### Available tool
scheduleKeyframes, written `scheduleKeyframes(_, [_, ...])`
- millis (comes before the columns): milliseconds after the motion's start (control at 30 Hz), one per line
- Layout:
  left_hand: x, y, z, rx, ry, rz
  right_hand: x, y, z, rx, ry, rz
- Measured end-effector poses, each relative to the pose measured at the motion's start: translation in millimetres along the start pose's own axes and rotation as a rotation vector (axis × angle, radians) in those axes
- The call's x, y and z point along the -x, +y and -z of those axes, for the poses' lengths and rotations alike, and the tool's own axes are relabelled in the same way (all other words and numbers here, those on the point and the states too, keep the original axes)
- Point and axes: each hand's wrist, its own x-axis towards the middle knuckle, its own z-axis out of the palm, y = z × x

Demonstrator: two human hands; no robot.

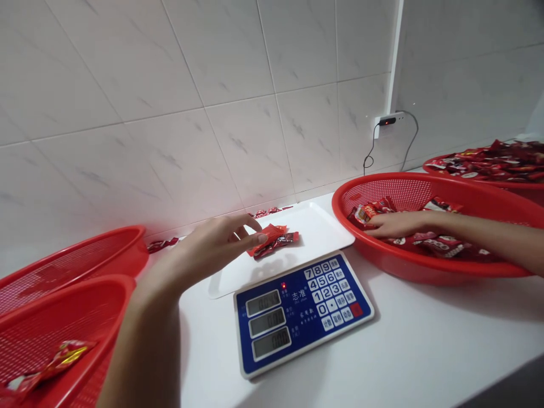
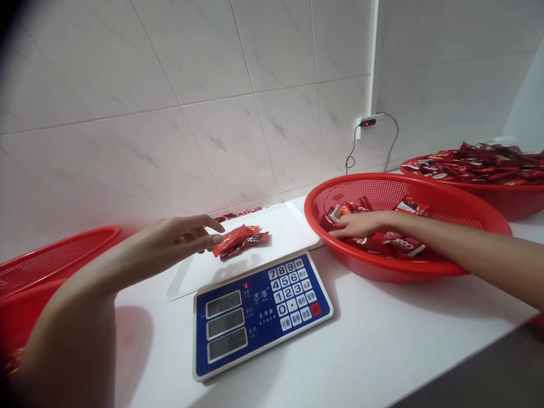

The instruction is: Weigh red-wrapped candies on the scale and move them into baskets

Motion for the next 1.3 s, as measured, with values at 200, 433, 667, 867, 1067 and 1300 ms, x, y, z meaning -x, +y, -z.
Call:
scheduleKeyframes(200, [-3.3,4.8,0.4,0.040,0.148,0.003,15.9,-45.6,34.5,-0.312,0.090,0.134])
scheduleKeyframes(433, [-4.9,12.5,1.3,0.488,0.180,-0.190,4.8,-138.0,-8.4,-0.211,-0.182,0.496])
scheduleKeyframes(667, [-14.4,-5.7,-2.4,0.395,0.169,-0.016,-20.1,-138.5,-20.1,-0.253,-0.046,0.457])
scheduleKeyframes(867, [-15.7,3.6,-6.3,0.375,0.259,-0.068,-16.3,-136.8,-24.7,-0.273,0.173,0.463])
scheduleKeyframes(1067, [-11.5,16.1,-8.0,0.618,0.352,-0.101,-11.5,-133.4,-20.5,-0.441,0.181,0.491])
scheduleKeyframes(1300, [-7.9,8.8,-6.0,0.705,0.299,-0.183,-25.0,-120.0,-17.5,-0.702,0.007,0.496])
